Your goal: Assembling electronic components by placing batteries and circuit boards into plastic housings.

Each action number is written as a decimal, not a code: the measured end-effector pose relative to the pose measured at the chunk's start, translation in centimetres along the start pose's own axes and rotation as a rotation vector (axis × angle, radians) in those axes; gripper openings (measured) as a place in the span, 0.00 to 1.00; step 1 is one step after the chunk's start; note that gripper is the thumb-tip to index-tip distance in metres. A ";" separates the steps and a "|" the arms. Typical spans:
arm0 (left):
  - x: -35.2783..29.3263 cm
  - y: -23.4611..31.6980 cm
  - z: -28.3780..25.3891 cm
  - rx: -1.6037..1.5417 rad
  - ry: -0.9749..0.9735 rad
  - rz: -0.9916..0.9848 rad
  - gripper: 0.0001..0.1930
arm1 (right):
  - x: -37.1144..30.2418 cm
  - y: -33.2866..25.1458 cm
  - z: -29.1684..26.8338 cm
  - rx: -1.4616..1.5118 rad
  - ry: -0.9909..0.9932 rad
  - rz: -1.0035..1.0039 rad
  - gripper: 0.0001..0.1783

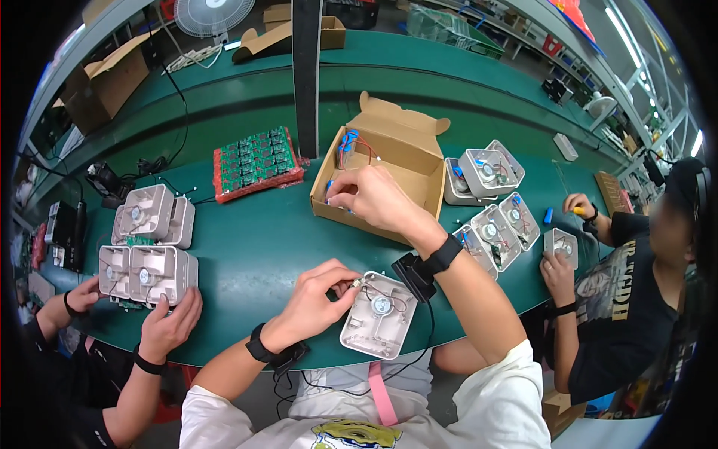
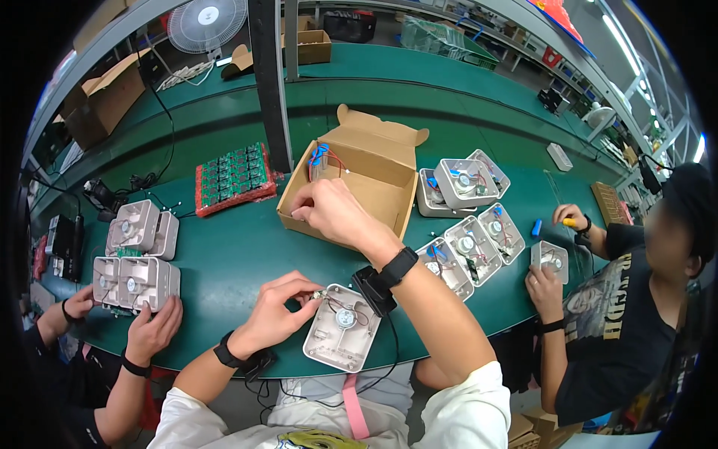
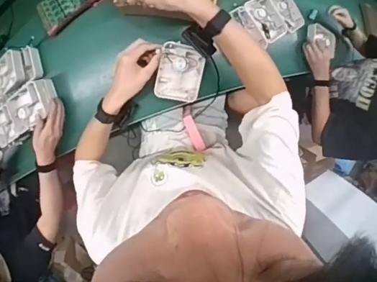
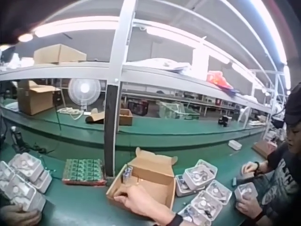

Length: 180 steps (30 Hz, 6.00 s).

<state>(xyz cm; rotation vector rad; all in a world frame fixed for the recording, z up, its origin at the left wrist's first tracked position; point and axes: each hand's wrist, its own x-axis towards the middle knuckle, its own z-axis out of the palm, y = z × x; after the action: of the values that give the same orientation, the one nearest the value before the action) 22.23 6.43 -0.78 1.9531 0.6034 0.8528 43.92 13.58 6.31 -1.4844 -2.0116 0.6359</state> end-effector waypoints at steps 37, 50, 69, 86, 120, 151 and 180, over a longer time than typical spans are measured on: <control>0.3 -0.5 0.1 -0.074 0.019 -0.094 0.10 | -19.1 -6.6 -1.6 0.601 0.434 0.411 0.05; -0.2 -0.1 1.3 -0.064 0.097 -0.036 0.08 | -15.6 -5.7 3.2 0.133 0.145 0.370 0.06; -0.9 0.6 1.8 0.139 0.193 0.097 0.10 | -15.0 -7.6 4.9 -0.149 0.152 0.349 0.04; -0.9 0.9 1.2 0.211 0.091 0.112 0.12 | -15.0 -6.4 5.6 -0.144 0.179 0.334 0.04; 1.1 3.5 0.7 0.057 -0.213 -0.299 0.06 | -22.9 -5.9 4.4 -0.147 0.096 0.203 0.54; -3.2 7.5 -8.2 0.468 0.135 -0.114 0.07 | -23.5 -3.8 4.7 -0.667 0.081 0.265 0.40; -18.2 -7.9 -42.6 -0.377 0.556 -0.652 0.49 | 3.6 -16.1 22.6 0.167 -0.145 -0.322 0.80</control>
<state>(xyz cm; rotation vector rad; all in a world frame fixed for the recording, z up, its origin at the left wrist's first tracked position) -22.53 20.58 1.87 1.0586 1.2192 0.9860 16.56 11.47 0.95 -1.0146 -2.1845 0.7696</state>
